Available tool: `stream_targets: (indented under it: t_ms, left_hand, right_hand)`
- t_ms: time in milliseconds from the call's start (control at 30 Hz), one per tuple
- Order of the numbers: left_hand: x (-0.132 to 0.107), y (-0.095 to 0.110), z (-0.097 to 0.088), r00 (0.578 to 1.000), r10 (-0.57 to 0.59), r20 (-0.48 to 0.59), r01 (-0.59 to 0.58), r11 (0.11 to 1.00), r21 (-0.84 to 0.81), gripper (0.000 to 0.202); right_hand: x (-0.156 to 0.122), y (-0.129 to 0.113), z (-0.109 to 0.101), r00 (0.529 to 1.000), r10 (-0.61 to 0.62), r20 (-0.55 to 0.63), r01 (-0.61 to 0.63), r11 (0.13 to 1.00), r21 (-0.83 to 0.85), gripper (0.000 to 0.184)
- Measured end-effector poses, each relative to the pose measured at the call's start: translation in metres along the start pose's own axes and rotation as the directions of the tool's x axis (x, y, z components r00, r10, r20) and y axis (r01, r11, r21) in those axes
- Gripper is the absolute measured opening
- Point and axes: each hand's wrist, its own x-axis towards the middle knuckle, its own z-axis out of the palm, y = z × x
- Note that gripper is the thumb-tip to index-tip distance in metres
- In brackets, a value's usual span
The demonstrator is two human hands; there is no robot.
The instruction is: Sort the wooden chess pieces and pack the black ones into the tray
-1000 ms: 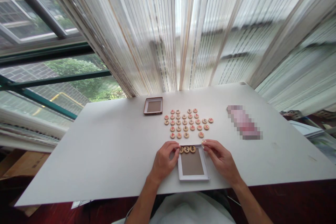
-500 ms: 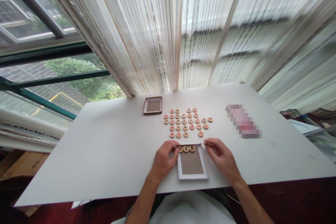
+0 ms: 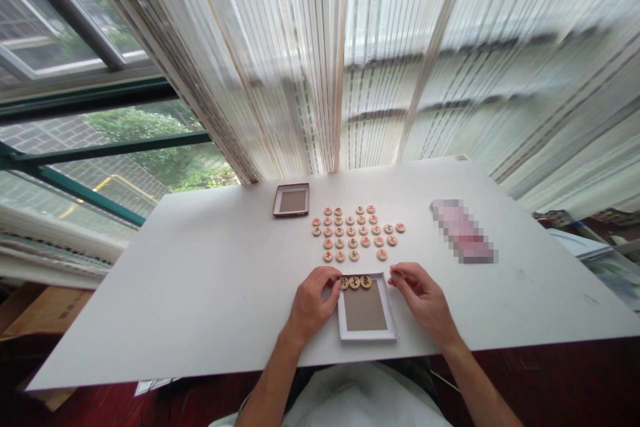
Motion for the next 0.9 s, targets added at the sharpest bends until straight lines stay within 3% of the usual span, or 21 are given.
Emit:
stream_targets:
  t_ms: [467, 900]
  left_hand:
    - [0.0011, 0.0022, -0.0008, 1.000, 0.004, 0.004, -0.004, 1.000, -0.011, 0.017]
    - [0.0016, 0.0024, -0.0006, 1.000, 0.012, -0.011, -0.012, 1.000, -0.014, 0.017]
  right_hand:
    - [0.0019, 0.0084, -0.0022, 0.999, 0.032, 0.024, -0.032, 0.999, -0.015, 0.029]
    - [0.0001, 0.0018, -0.0009, 0.997, -0.075, 0.034, 0.079, 0.988, -0.136, 0.019]
